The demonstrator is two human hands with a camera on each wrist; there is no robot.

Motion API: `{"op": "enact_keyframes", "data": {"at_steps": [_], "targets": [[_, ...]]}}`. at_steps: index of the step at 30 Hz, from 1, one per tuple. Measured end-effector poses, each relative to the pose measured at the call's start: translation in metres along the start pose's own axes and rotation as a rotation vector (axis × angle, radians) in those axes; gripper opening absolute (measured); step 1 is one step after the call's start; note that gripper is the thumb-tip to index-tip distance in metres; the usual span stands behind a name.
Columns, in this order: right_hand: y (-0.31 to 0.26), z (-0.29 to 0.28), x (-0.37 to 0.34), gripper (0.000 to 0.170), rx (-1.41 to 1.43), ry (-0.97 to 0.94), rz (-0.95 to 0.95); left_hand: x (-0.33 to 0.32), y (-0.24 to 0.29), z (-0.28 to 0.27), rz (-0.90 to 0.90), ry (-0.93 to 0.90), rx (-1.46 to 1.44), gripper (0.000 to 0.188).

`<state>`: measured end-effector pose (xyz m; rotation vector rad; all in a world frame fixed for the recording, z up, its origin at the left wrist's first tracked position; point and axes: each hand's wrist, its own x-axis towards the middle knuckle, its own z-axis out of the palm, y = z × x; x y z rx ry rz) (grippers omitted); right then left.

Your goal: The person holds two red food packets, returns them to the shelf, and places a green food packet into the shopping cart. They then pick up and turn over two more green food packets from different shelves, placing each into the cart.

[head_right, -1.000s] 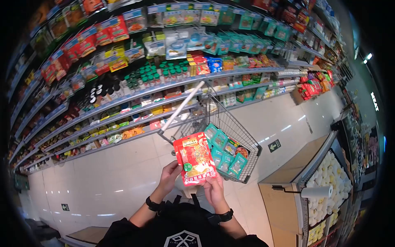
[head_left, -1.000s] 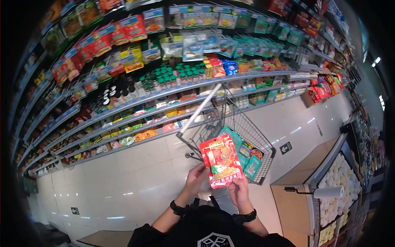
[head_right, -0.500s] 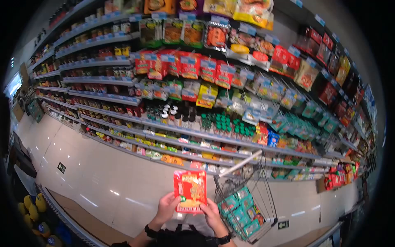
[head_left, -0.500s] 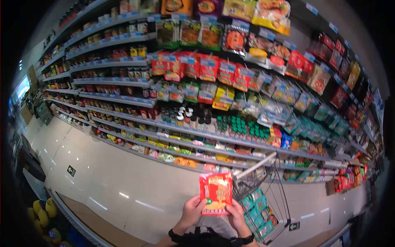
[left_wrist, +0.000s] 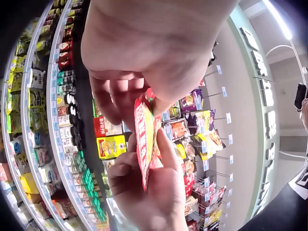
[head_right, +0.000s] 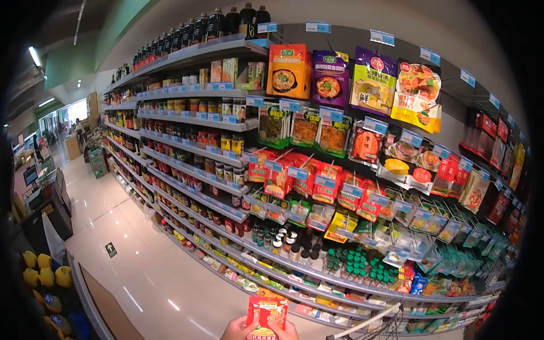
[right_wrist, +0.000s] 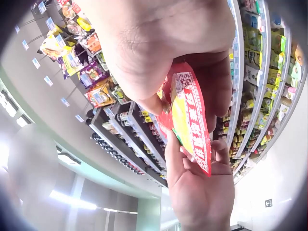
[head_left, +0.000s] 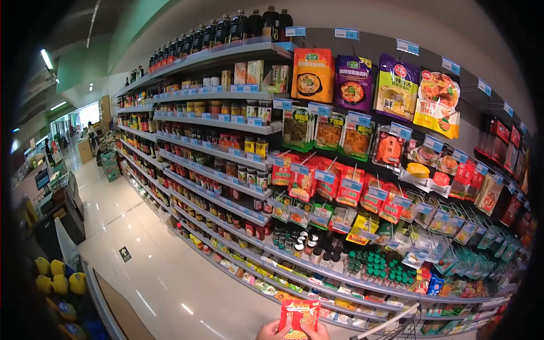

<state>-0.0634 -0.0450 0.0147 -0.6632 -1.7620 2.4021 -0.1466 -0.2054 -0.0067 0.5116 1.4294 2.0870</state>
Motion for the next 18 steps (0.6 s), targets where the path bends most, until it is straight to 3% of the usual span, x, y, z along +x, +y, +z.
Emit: {"op": "enact_keyframes", "data": {"at_steps": [2,4,6,8,10,11,13,14,16,18], "targets": [[-0.007,0.0,0.029,0.056,-0.011,0.037,-0.077,0.028,0.015,-0.006,0.029,-0.01,0.024,0.03],[-0.01,-0.01,0.063,0.052,-0.1,-0.015,-0.118,0.052,0.027,-0.015,-0.097,-0.022,0.133,0.026],[-0.015,-0.009,0.092,0.048,-0.109,-0.023,-0.193,0.086,0.02,-0.028,-0.06,-0.028,0.155,0.03],[-0.024,0.003,0.121,0.029,0.034,-0.074,-0.33,0.1,0.033,-0.025,-0.031,-0.038,0.18,0.035],[-0.033,0.02,0.137,0.028,-0.023,-0.002,-0.389,0.108,0.077,0.0,0.371,0.26,0.701,0.047],[-0.042,0.027,0.141,0.028,-0.2,0.047,-0.447,0.114,0.077,-0.002,0.359,0.26,0.699,0.047],[-0.063,0.046,0.145,0.03,-0.408,0.099,-0.503,0.13,0.069,-0.011,0.565,0.289,0.835,0.05],[-0.075,0.054,0.145,0.03,-0.416,0.1,-0.491,0.138,0.063,-0.017,0.553,0.291,0.826,0.05],[-0.094,0.067,0.142,0.033,-0.536,-0.002,-0.618,0.139,0.064,-0.025,0.307,0.081,0.099,0.062],[-0.093,0.074,0.155,0.038,-0.444,-0.164,-0.784,0.134,0.07,-0.044,0.171,0.1,0.113,0.063]]}}
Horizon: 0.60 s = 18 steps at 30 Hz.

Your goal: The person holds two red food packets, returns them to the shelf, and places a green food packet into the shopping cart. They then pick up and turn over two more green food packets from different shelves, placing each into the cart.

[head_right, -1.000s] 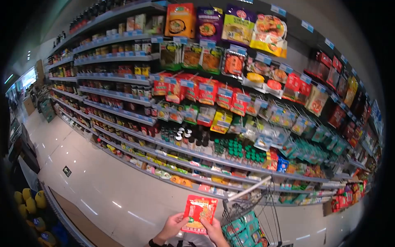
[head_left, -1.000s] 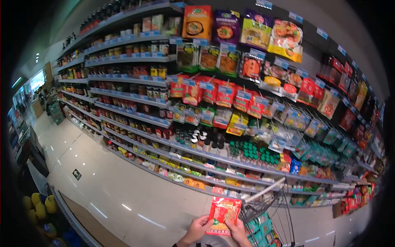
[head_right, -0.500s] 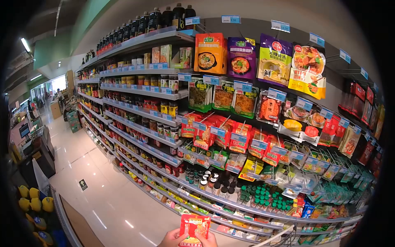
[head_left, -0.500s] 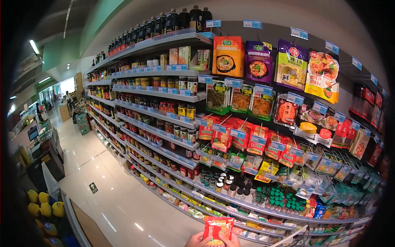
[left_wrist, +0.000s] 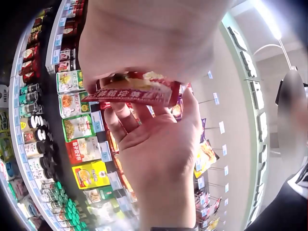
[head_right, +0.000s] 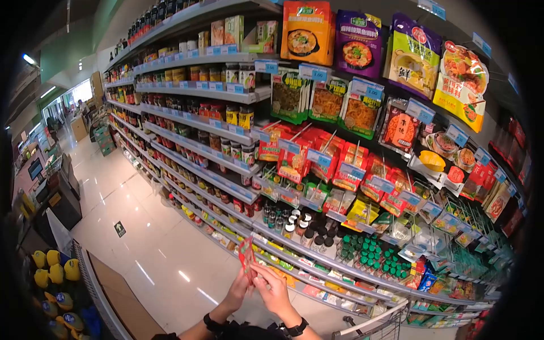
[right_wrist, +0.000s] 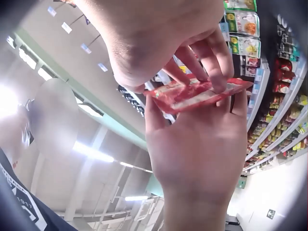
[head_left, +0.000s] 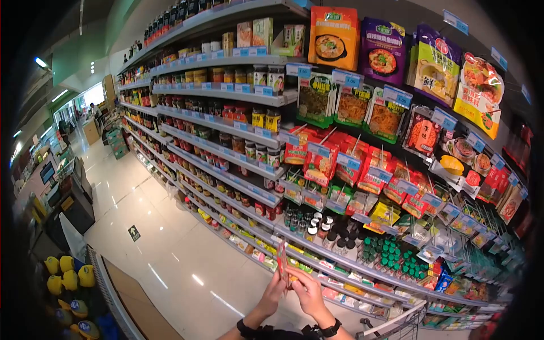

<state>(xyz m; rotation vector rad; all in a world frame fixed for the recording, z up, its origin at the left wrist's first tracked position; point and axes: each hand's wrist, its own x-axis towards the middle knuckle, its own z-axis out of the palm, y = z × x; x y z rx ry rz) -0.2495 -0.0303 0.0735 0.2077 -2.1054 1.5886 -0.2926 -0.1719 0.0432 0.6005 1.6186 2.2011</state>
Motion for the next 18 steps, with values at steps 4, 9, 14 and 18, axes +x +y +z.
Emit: {"op": "enact_keyframes", "data": {"at_steps": [4,9,14,18], "targets": [[-0.024,0.002,0.008,0.031,-0.02,-0.137,0.077,0.011,-0.008,-0.039,-0.171,-0.068,-0.501,0.059],[-0.023,0.0,-0.013,0.027,0.046,-0.098,0.155,0.019,0.003,-0.096,-0.242,-0.104,-0.702,0.058],[-0.001,-0.021,-0.068,0.018,-0.173,0.189,0.398,0.031,0.033,-0.117,-0.167,-0.107,-0.543,0.073],[-0.002,-0.036,-0.104,0.017,-0.107,0.374,0.554,0.045,0.036,-0.113,-0.187,-0.069,-0.49,0.07]]}}
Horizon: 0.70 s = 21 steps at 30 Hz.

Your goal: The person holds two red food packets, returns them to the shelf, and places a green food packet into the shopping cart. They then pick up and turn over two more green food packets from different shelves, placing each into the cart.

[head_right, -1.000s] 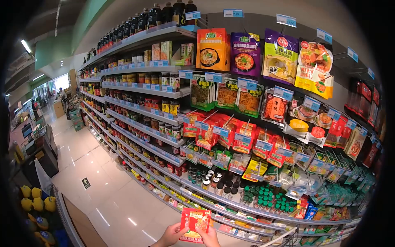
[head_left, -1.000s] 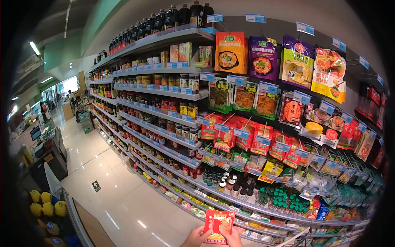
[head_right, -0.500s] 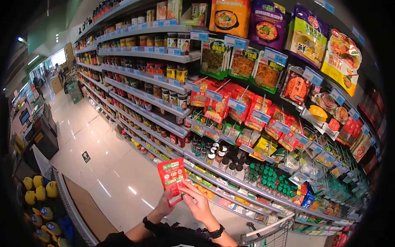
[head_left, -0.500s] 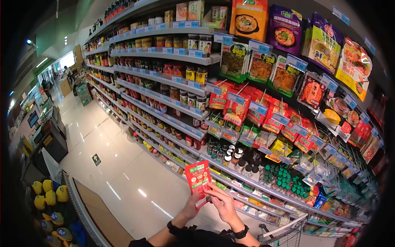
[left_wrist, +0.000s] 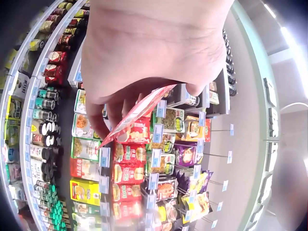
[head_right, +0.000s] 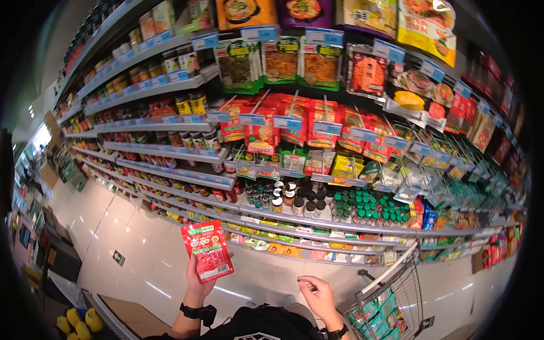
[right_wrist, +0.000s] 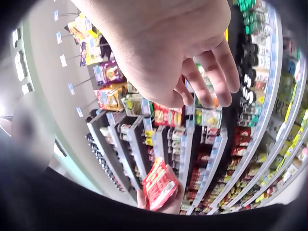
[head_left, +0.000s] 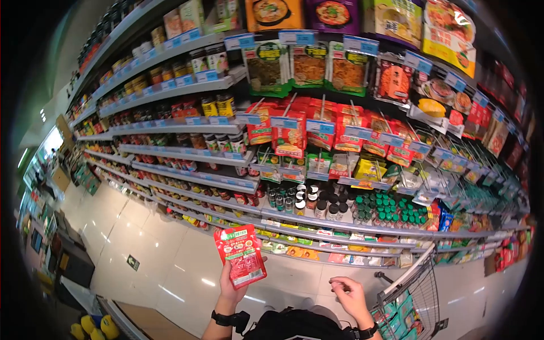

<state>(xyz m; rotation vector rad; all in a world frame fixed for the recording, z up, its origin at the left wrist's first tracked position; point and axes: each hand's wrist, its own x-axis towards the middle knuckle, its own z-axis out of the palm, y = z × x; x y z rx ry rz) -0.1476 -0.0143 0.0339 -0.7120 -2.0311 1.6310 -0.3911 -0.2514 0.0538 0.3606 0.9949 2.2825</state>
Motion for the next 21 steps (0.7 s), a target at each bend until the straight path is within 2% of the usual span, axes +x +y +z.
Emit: {"op": "enact_keyframes", "data": {"at_steps": [2,4,6,8,10,12,16,20,21], "targets": [[0.002,-0.016,-0.011,0.017,-0.069,0.124,0.031,0.01,-0.001,-0.004,-0.024,-0.052,0.006,0.066],[0.012,-0.034,-0.025,0.017,-0.093,0.257,0.075,0.011,-0.004,-0.005,0.057,-0.042,0.017,0.061],[0.025,-0.048,-0.047,0.016,-0.139,0.429,0.065,0.014,-0.001,-0.006,0.036,-0.017,0.007,0.06],[0.034,-0.061,-0.07,0.016,-0.082,0.576,0.132,0.015,0.004,-0.007,0.052,-0.002,0.049,0.061],[0.041,-0.064,-0.084,0.016,0.016,0.787,0.117,0.018,0.006,-0.014,0.059,0.014,0.123,0.064],[0.04,-0.068,-0.09,0.015,0.119,0.899,0.118,0.018,0.01,-0.019,0.075,0.001,0.188,0.063],[0.023,-0.061,-0.059,0.014,0.053,0.819,0.06,0.021,0.012,-0.011,0.109,0.012,0.112,0.063],[0.004,-0.04,-0.014,0.017,-0.135,0.424,-0.013,0.025,0.003,0.005,0.1,-0.003,0.008,0.06],[-0.014,-0.032,-0.003,0.019,-0.206,0.313,-0.072,0.027,0.001,0.013,0.073,-0.054,-0.012,0.059]]}}
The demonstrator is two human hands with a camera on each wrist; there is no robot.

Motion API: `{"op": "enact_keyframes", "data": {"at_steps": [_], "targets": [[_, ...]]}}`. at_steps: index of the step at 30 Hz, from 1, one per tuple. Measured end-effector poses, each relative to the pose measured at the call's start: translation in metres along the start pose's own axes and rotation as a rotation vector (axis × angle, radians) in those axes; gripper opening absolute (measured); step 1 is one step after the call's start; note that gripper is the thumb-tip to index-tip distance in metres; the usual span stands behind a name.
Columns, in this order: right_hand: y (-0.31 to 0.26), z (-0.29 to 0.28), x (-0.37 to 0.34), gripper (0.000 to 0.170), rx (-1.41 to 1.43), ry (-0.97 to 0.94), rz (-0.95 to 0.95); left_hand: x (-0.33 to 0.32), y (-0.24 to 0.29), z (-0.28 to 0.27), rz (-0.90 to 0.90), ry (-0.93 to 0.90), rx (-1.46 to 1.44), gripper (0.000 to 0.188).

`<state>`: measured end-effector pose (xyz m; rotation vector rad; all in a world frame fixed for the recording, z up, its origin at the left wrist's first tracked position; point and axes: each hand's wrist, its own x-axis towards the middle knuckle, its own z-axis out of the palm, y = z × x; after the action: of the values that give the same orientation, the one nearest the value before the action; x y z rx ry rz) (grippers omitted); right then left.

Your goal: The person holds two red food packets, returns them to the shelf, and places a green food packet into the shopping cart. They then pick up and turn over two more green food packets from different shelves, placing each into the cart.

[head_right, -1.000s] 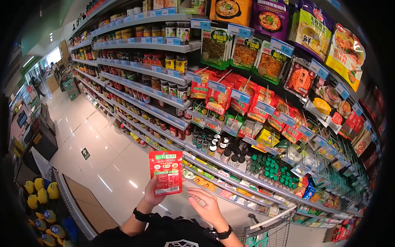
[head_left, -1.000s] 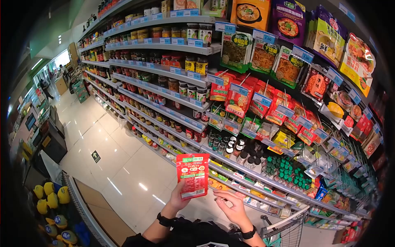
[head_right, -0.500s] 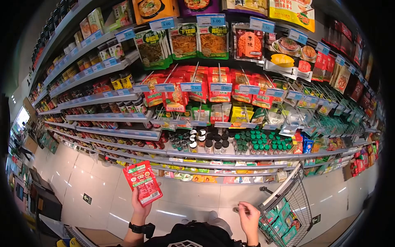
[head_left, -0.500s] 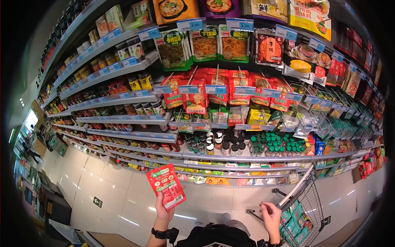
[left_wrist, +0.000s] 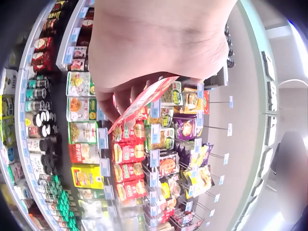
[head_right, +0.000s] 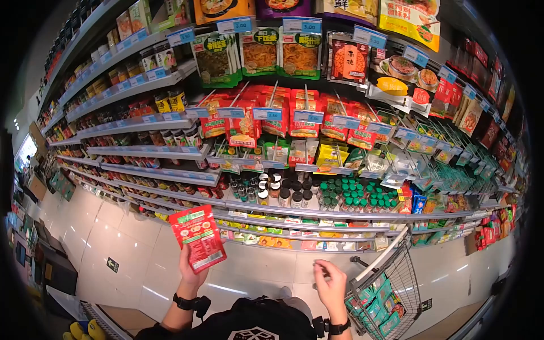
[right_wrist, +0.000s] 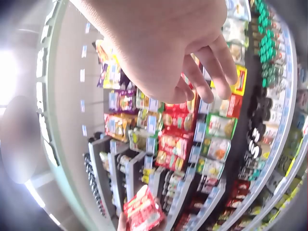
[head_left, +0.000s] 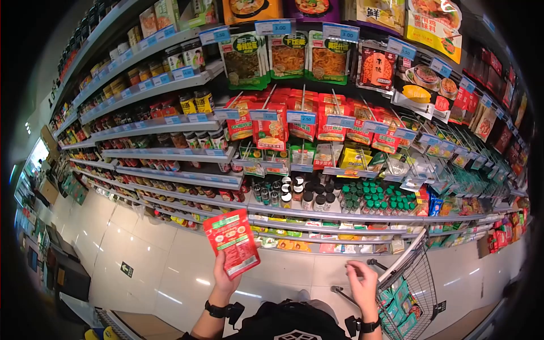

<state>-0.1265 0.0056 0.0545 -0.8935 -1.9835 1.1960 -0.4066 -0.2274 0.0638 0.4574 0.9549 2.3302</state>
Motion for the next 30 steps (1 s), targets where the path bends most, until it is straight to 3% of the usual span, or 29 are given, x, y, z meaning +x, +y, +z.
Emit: {"op": "enact_keyframes", "data": {"at_steps": [2,4,6,11,12,14,16,18,19,20,21,23,25,27,28,29,30], "targets": [[-0.028,0.023,0.013,0.022,-0.016,-0.153,-0.108,-0.003,-0.01,-0.001,-0.015,-0.041,-0.033,0.059],[-0.041,0.046,0.023,0.025,0.062,-0.281,-0.138,-0.003,-0.026,-0.007,-0.263,0.052,-0.124,0.055],[-0.054,0.066,0.029,0.03,0.164,-0.436,-0.136,-0.003,-0.032,0.011,-0.267,0.021,-0.087,0.052],[-0.06,0.107,0.023,0.027,0.502,-0.554,-0.1,-0.01,-0.038,0.045,-0.303,-0.125,0.032,0.042],[-0.062,0.111,0.022,0.027,0.646,-0.541,0.017,-0.012,-0.033,0.052,-0.338,-0.084,0.061,0.042],[-0.066,0.112,0.025,0.028,0.865,-0.59,0.191,-0.01,-0.033,0.046,-0.306,-0.087,0.152,0.041],[-0.073,0.113,0.025,0.027,0.855,-0.571,0.182,-0.008,-0.034,0.047,-0.277,-0.094,0.248,0.04],[-0.073,0.116,0.025,0.026,0.848,-0.545,0.171,-0.005,-0.035,0.055,0.145,-0.048,0.435,0.056],[-0.067,0.118,0.025,0.025,0.666,-0.468,0.037,-0.007,-0.031,0.057,0.148,-0.044,0.436,0.056],[-0.064,0.12,0.025,0.023,0.483,-0.388,-0.095,-0.01,-0.024,0.059,0.215,-0.025,0.645,0.067],[-0.068,0.122,0.026,0.023,0.483,-0.392,-0.097,-0.011,-0.02,0.06,0.282,-0.005,0.853,0.079],[-0.081,0.128,0.027,0.021,0.192,-0.198,-0.515,-0.011,-0.025,0.054,0.253,-0.068,0.846,0.08],[-0.092,0.128,0.023,0.031,0.222,-0.224,-0.433,-0.014,-0.031,0.046,0.221,-0.125,0.838,0.081],[-0.092,0.131,0.026,0.042,0.032,-0.195,-0.727,-0.015,-0.035,0.036,0.038,-0.235,0.342,0.077],[-0.093,0.131,0.026,0.053,-0.017,-0.224,-0.762,-0.017,-0.043,0.028,-0.008,-0.253,0.344,0.067],[-0.096,0.131,0.023,0.053,-0.018,-0.231,-0.759,-0.02,-0.048,0.019,-0.009,-0.246,0.342,0.067],[-0.108,0.13,0.021,0.055,-0.097,-0.264,-0.817,-0.022,-0.048,0.016,-0.132,-0.218,0.203,0.067]]}}
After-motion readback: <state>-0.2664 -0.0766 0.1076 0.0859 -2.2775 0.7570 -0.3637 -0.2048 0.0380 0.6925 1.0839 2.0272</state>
